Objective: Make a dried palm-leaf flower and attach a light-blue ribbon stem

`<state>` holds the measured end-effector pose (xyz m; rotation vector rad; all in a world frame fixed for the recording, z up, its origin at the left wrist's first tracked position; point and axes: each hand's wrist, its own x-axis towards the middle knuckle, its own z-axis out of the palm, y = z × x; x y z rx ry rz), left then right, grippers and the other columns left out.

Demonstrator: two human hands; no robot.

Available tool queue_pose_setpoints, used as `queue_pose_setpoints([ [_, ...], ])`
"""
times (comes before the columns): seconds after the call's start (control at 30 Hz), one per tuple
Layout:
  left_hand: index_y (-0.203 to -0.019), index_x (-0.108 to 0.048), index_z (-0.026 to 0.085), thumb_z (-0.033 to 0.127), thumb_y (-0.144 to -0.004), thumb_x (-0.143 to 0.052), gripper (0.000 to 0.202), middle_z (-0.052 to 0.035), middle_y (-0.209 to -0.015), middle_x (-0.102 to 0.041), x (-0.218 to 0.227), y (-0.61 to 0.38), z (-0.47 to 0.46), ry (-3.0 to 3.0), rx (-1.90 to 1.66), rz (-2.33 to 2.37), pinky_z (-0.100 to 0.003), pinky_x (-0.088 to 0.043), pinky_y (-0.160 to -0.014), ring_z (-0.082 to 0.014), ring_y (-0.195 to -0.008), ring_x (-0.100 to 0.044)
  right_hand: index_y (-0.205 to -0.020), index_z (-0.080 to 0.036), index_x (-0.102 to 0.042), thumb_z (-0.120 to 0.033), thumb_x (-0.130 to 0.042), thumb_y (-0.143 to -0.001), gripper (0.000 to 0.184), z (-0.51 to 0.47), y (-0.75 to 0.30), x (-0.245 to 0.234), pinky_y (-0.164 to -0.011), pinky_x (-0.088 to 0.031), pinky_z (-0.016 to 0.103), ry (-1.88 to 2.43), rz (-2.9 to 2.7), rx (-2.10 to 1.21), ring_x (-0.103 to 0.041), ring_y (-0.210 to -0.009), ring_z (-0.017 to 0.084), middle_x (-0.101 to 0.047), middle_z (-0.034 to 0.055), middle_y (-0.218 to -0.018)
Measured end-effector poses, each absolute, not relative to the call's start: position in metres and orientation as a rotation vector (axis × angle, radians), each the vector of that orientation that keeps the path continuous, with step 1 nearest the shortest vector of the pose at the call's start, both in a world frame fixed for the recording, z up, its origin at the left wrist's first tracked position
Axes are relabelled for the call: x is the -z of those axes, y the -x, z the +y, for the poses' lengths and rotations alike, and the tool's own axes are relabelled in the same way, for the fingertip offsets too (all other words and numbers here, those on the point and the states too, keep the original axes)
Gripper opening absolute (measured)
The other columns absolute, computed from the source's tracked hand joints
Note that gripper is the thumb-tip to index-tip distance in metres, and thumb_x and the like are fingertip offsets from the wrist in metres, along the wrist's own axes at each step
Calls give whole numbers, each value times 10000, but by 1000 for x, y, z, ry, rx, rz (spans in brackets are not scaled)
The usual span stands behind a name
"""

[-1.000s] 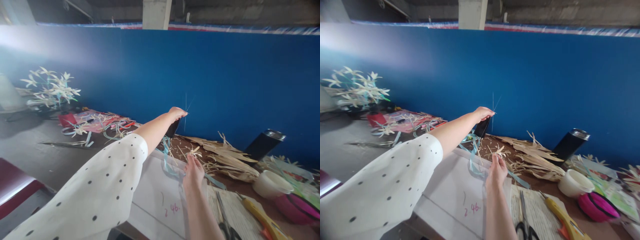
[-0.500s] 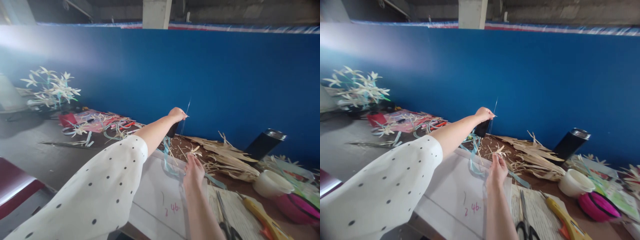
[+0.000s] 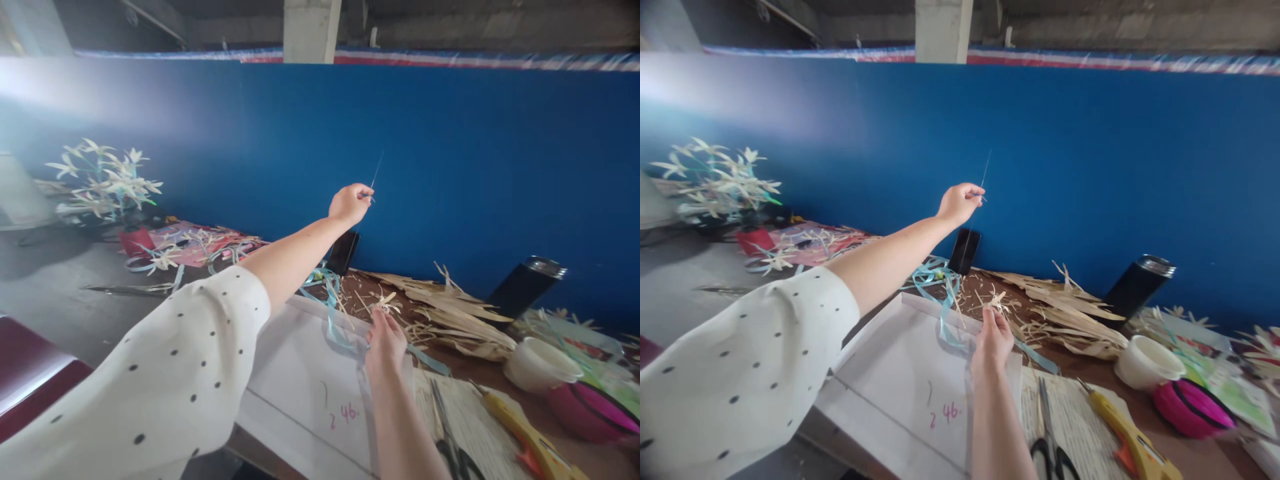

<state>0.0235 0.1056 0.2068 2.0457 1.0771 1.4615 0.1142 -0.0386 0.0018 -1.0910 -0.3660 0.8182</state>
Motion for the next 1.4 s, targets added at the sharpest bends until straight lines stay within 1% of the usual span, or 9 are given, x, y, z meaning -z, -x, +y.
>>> queue_pose_setpoints([
  [0.1, -991, -651, 124, 187, -788, -516, 252, -76, -865, -671, -215, -10, 76, -1984, -1271, 973, -222, -421, -740, -93, -750, -563, -725, -174, -528, -331, -752, -568, 315, -38, -115, -2, -348, -146, 193, 1063, -358, -849, -180, -382, 34, -264, -129, -446],
  [0.17, -971, -669, 136, 242, -803, -523, 246, -83, -825, -666, -211, 2, 51, -1934, -1116, 949, -211, -410, -653, -85, -676, -539, -691, -185, -493, -327, -745, -575, 312, -38, -116, -2, -346, -146, 191, 1054, -367, -873, -176, -379, 33, -240, -132, -454],
  [0.3, -938, -697, 155, 306, -782, -555, 260, -69, -717, -640, -173, 29, 2, -1928, -843, 900, -205, -346, -525, -69, -542, -463, -648, -197, -443, -325, -728, -598, 316, -37, -118, -4, -338, -155, 194, 1042, -392, -905, -172, -376, 32, -218, -130, -483],
  [0.37, -946, -698, 166, 346, -772, -552, 289, -43, -673, -628, -144, 42, -17, -1909, -798, 947, -209, -345, -516, -69, -516, -452, -638, -200, -427, -320, -722, -607, 320, -38, -118, -5, -334, -150, 197, 1033, -408, -916, -163, -374, 31, -207, -129, -489],
  [0.5, -990, -686, 193, 344, -773, -527, 308, -14, -653, -626, -87, 61, -42, -1864, -763, 1051, -202, -364, -543, -83, -556, -497, -623, -204, -416, -319, -722, -609, 327, -39, -118, -8, -330, -150, 202, 1017, -446, -946, -157, -379, 32, -195, -127, -491],
  [0.67, -1101, -646, 189, 338, -789, -500, 376, 13, -559, -544, -46, 62, -55, -1802, -772, 1046, -204, -349, -534, -87, -522, -451, -633, -198, -425, -319, -757, -581, 357, -43, -119, -10, -337, -152, 190, 955, -499, -965, -161, -392, 31, -206, -130, -482],
  [0.87, -1101, -654, 208, 342, -802, -485, 369, 17, -563, -502, -33, 55, -54, -1865, -815, 1016, -210, -311, -524, -91, -531, -392, -657, -174, -469, -306, -760, -610, 322, -45, -118, -10, -354, -165, 183, 897, -587, -1007, -162, -415, 28, -230, -120, -517],
  [1.0, -1097, -658, 192, 335, -807, -484, 367, 14, -553, -475, -31, 56, -55, -1864, -814, 1008, -212, -275, -498, -89, -518, -342, -675, -170, -479, -309, -754, -620, 313, -46, -117, -10, -354, -154, 183, 902, -640, -1028, -161, -419, 25, -244, -113, -536],
  [1.4, -1102, -654, 183, 330, -805, -486, 372, 26, -544, -427, -28, 60, -53, -1810, -806, 962, -211, -258, -488, -78, -510, -323, -659, -160, -483, -291, -766, -611, 315, -45, -118, -11, -351, -154, 165, 885, -637, -1051, -165, -421, 19, -246, -113, -542],
])
